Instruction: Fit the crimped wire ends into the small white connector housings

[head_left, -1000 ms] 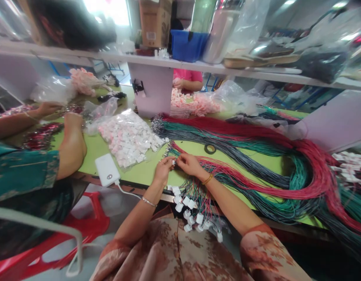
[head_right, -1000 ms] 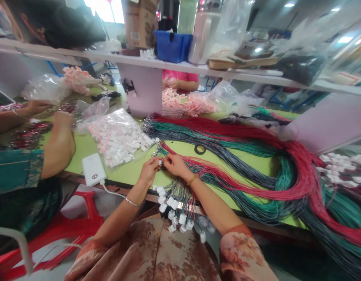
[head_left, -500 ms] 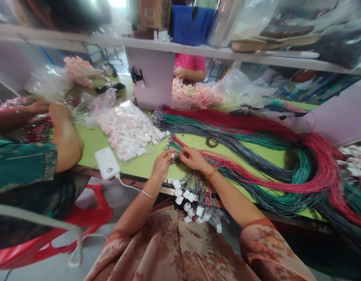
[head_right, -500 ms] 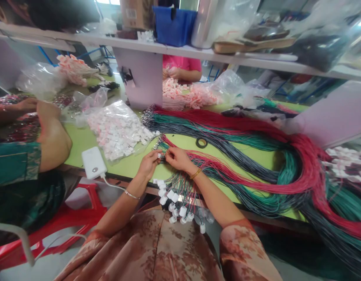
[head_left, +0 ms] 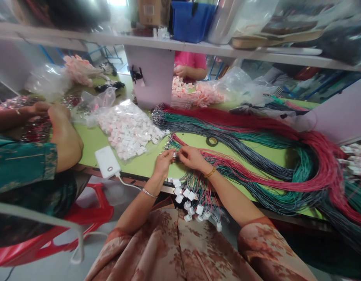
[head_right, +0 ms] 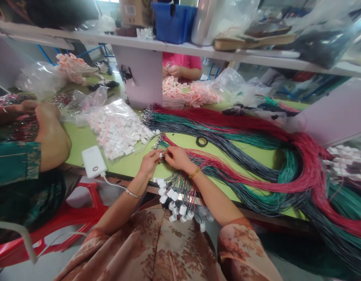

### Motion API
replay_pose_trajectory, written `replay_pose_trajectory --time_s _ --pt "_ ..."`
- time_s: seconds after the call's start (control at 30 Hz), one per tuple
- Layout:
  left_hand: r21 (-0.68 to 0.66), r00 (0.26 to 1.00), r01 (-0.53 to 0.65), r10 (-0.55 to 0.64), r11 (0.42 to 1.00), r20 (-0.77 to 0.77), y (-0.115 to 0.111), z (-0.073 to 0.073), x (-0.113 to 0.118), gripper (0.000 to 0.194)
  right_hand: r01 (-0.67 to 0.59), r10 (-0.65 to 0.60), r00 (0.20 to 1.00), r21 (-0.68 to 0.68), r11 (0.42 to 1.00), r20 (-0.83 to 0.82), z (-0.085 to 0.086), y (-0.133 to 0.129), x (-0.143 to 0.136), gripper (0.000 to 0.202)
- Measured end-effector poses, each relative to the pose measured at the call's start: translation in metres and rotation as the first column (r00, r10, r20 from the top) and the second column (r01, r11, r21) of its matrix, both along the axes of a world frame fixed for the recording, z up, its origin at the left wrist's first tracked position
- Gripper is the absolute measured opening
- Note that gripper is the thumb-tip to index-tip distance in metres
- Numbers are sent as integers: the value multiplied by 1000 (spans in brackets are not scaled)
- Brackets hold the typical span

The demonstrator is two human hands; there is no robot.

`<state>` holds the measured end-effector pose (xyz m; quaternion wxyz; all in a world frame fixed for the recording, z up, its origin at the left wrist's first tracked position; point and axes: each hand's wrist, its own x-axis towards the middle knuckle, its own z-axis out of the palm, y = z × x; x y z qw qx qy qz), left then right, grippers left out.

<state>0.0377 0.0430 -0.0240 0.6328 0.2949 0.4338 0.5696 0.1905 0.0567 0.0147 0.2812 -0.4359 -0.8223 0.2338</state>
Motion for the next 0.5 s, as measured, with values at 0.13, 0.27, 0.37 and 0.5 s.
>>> replay_pose_trajectory --time_s 0.13,0.27,0.37,0.5 --pt "42 998 17 -14 999 -66 -2 2 1 23 42 -42 998 -4 999 -42 -7 0 -2 13" --pt "182 963 -9 57 983 -262 -13 12 1 19 -33 27 996 -65 997 -87 8 -1 2 14" --pt "340 844 186 27 922 -535 -25 20 1 29 61 -63 960 -16 998 -271 50 9 19 16" --pt "308 631 487 -86 817 -771 -31 20 5 44 365 -215 801 172 915 -559 130 57 59 10"
